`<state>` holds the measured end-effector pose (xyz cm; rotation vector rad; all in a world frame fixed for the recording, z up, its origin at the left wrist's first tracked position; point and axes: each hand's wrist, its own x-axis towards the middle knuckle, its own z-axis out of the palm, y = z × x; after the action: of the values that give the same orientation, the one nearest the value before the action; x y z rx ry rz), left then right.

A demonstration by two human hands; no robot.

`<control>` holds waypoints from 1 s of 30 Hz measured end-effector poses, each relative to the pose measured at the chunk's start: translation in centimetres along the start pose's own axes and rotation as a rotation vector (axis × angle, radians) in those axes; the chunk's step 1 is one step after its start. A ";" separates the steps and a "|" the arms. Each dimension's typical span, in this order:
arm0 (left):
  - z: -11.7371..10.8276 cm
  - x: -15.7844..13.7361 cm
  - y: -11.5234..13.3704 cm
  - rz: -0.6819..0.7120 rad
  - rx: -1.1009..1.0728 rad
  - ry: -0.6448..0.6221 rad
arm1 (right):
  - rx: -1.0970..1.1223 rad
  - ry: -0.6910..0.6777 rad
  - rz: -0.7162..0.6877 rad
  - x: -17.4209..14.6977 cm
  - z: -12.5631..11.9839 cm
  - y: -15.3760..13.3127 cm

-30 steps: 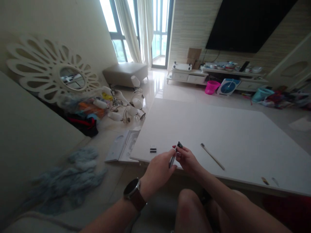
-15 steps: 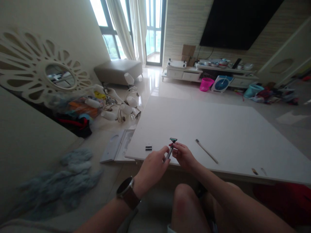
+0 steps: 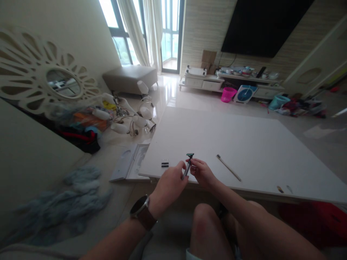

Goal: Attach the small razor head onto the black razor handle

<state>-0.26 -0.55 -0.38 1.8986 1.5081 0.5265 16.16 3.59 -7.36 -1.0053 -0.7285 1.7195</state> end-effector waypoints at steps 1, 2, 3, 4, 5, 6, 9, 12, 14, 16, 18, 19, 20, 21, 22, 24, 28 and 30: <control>0.0 0.0 0.0 -0.002 0.004 0.002 | 0.003 0.003 0.000 0.0 0.1 0.0; 0.1 0.0 0.0 0.000 0.010 0.006 | 0.007 0.005 0.000 -0.1 0.1 0.0; 0.1 0.0 0.0 0.005 0.016 0.010 | 0.009 0.005 -0.001 -0.1 0.2 0.0; 0.1 0.0 0.0 0.013 0.021 0.012 | 0.009 0.002 -0.001 -0.1 0.2 0.0; 0.1 0.0 0.1 0.022 0.025 0.013 | 0.006 -0.002 -0.002 -0.1 0.2 0.0; 0.0 -0.1 0.1 0.030 0.028 0.013 | 0.003 -0.007 -0.001 -0.1 0.2 0.0; -0.2 -0.1 0.2 0.040 0.029 0.012 | -0.014 -0.017 0.002 -0.1 0.0 0.1; -0.3 -0.2 0.2 0.039 0.030 0.012 | -0.047 -0.020 -0.011 0.0 -0.2 0.2; -0.4 -0.2 0.2 0.032 0.030 0.009 | -0.067 -0.019 -0.024 0.1 -0.4 0.2; -0.4 -0.2 0.2 0.029 0.031 0.004 | -0.082 -0.015 -0.035 0.1 -0.5 0.3; -0.5 -0.3 0.2 0.036 0.036 -0.003 | -0.099 -0.013 -0.043 0.0 -0.5 0.3; -0.6 -0.3 0.3 0.039 0.042 -0.002 | -0.107 -0.015 -0.044 0.0 -0.5 0.3; -0.6 -0.3 0.3 0.042 0.050 0.002 | -0.113 -0.015 -0.045 0.0 -0.5 0.4; -0.6 -0.3 0.3 0.042 0.059 0.005 | -0.115 -0.016 -0.045 0.0 -0.5 0.4; -0.6 -0.3 0.3 0.041 0.065 0.008 | -0.113 -0.016 -0.045 -0.1 -0.5 0.4; -0.5 -0.4 0.3 0.036 0.071 0.008 | -0.101 -0.014 -0.040 -0.1 -0.4 0.5; -0.4 -0.3 0.2 0.043 0.070 -0.002 | -0.088 -0.010 -0.023 -0.3 -0.1 0.5; -0.3 -0.3 0.1 0.049 0.062 -0.002 | -0.087 -0.030 -0.022 -0.4 -0.1 0.6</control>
<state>-0.45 -0.78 -0.01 1.9874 1.4954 0.5055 16.03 3.02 -7.75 -1.0289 -0.8365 1.6989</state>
